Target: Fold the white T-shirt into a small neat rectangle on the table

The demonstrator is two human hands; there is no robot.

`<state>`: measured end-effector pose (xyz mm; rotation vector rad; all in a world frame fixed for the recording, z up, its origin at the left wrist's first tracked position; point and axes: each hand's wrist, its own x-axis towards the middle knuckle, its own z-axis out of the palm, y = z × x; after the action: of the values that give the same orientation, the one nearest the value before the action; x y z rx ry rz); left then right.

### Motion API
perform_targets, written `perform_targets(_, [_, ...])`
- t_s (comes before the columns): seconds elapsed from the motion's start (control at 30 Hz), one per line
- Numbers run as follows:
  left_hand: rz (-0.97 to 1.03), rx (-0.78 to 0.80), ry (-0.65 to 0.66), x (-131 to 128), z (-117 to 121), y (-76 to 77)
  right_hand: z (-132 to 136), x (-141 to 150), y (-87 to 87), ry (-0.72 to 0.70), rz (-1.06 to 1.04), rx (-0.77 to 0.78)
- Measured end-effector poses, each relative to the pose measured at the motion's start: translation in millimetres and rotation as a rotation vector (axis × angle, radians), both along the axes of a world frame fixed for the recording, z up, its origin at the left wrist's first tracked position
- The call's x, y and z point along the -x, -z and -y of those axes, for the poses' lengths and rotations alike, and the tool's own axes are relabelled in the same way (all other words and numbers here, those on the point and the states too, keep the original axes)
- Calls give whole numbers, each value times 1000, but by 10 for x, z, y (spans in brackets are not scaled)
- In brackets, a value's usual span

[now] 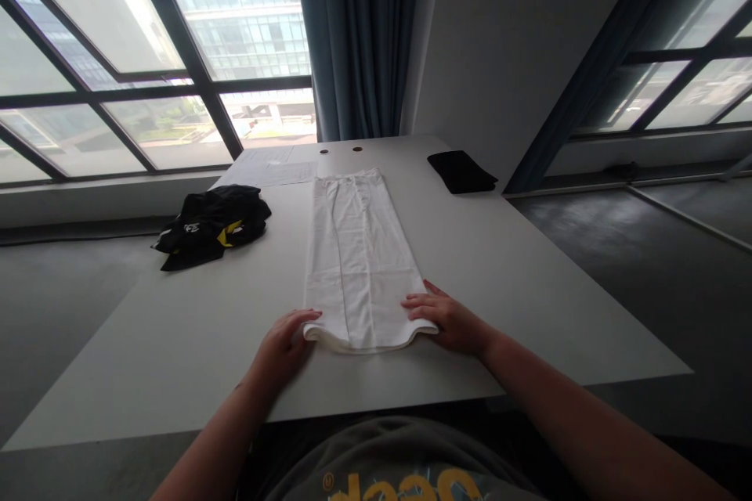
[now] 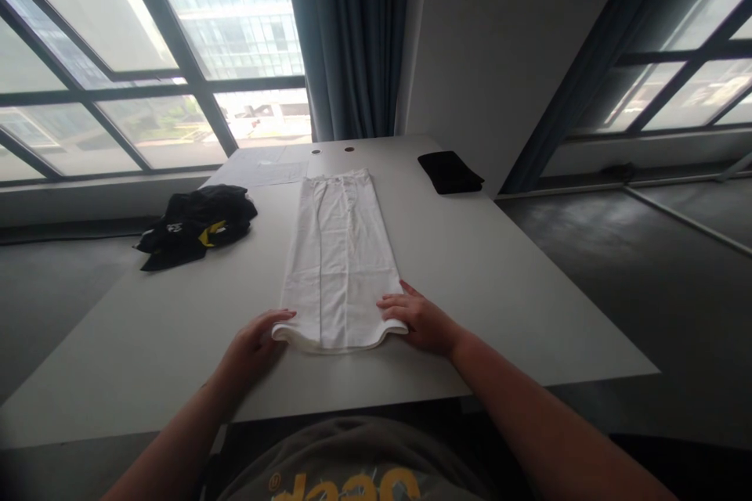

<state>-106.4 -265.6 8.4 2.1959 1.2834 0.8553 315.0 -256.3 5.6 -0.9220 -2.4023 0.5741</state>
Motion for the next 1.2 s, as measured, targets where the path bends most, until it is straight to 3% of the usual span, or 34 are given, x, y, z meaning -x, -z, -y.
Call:
perform_targets(0.2, [-241,-89,207,37,-9,15,167,-124,-76,-25,-39,206])
perform_targets(0.3, [-202,-52,259,68,85,-40,340,-143,-196,14,-76,347])
perform_targets(0.4, [-74,23,110,34,186,-150,480,-88,-330,140,-181,458])
perform_targets(0.47, [-7,75,-30,-41,177,-248,470,-18,-420,278,-271,433])
perform_targets(0.53, [50,104,-117,-148,61,-344,336,64,-496,420,-334,353])
perform_targets(0.63, [89,108,-219,-319,-304,-424,-63,170,-538,585,-339,238])
perform_targets(0.77, [-173,164,-388,-454,-869,-340,-652,227,-383,770,-139,105])
perform_targets(0.87, [-375,195,-468,-473,-1107,-187,-870,210,-149,839,97,44])
perform_targets(1.0, [-483,115,-482,-453,-1175,-50,-893,139,98,859,247,-20])
perform_targets(1.2, [-454,69,-554,-392,-1221,-4,-980,34,220,834,185,-132])
